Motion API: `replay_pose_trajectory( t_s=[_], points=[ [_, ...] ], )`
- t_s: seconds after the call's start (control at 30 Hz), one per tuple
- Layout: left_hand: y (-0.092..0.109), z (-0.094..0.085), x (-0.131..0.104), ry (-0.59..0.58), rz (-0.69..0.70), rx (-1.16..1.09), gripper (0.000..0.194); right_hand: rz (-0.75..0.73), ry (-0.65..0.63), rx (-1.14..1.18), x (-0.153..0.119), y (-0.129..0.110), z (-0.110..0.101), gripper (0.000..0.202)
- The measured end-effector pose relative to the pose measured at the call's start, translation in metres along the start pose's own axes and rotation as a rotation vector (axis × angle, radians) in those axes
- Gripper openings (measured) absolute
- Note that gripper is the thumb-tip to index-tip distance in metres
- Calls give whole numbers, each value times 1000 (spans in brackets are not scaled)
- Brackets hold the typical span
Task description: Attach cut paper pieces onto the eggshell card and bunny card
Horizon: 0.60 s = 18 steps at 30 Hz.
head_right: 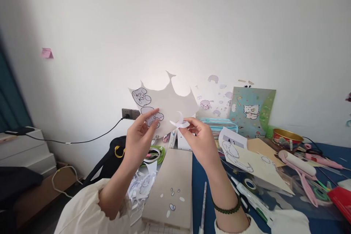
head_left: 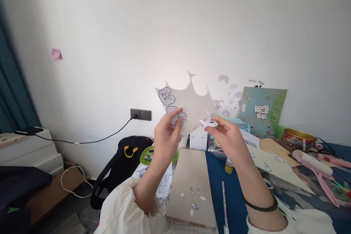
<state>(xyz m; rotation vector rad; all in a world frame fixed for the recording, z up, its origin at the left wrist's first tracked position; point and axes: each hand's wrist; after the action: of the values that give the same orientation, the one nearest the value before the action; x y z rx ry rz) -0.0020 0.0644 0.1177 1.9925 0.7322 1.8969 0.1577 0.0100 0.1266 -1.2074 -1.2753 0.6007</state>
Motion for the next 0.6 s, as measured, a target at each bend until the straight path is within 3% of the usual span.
replay_pose_trajectory(
  t_s=[0.13, 0.37, 0.6],
  points=[
    [7, -1, -2, -23, 0, -7, 29, -26, 43, 5, -10, -4, 4, 21],
    [20, -8, -2, -107, -57, -109, 33, -2, -53, 141, -13, -5, 8, 22],
    [19, -12, -1, -268, -120, -311, 44, 19, -87, 5, -12, -2, 2, 20]
  ],
)
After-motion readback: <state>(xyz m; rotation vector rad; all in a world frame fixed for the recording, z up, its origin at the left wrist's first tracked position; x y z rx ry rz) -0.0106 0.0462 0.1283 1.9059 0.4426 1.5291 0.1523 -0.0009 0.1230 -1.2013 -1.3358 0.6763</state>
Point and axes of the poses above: each hand's wrist, its own x-axis towards the middle knuckle, its own z-axis out of the palm, y = z × x, and after that the axes turned 8 degrees about z, right-handed
